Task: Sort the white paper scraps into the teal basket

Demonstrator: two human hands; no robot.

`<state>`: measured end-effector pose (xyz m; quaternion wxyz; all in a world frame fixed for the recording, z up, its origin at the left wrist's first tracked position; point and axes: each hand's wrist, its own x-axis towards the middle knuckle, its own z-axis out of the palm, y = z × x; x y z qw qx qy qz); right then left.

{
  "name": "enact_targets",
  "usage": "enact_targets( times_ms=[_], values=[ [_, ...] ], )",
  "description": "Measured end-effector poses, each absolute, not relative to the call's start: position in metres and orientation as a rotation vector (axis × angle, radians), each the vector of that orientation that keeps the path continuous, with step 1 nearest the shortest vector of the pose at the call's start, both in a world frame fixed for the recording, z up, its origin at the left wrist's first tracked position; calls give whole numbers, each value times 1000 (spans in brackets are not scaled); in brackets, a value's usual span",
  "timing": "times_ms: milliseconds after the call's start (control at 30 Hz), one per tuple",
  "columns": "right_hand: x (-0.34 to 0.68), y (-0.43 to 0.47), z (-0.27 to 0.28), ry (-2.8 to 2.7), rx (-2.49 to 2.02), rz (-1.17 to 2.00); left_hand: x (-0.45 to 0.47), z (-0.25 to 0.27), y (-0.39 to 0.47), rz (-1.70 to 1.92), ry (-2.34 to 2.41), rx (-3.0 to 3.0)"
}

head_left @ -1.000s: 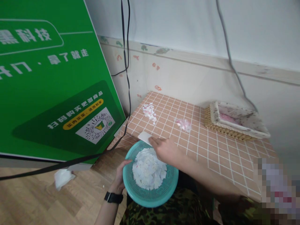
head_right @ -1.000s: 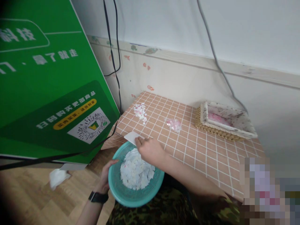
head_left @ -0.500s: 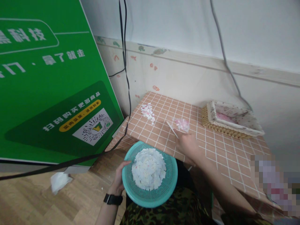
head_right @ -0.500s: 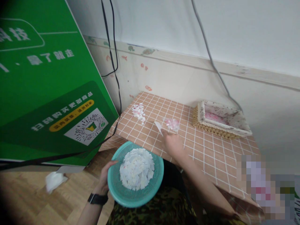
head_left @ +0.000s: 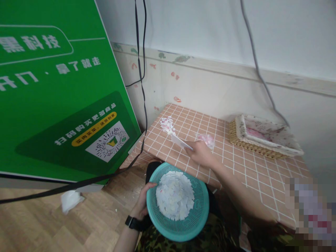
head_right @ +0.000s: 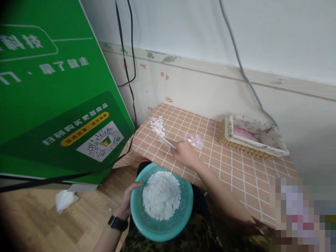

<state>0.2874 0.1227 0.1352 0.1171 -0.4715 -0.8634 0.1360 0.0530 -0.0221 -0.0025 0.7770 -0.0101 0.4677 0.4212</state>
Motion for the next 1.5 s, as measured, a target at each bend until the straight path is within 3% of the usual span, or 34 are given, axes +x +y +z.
enact_targets(
  times_ms=[467, 667, 1033, 1267, 1500],
  values=[
    [281, 125, 131, -2593, -1362, 334, 54, -3, -22, 904, 1000, -25],
    [259, 98, 140, -2644, -966, 716, 56, -1, -21, 898, 968, -44],
    [295, 124, 139, -2531, -1453, 381, 60, -4, -24, 876, 967, -16],
    [271, 105, 136, -2577, -1015, 815, 63, -6, -24, 859, 933, -50],
    [296, 138, 132, -2345, -1449, 321, 62, -11, -26, 864, 897, -6]
  ],
)
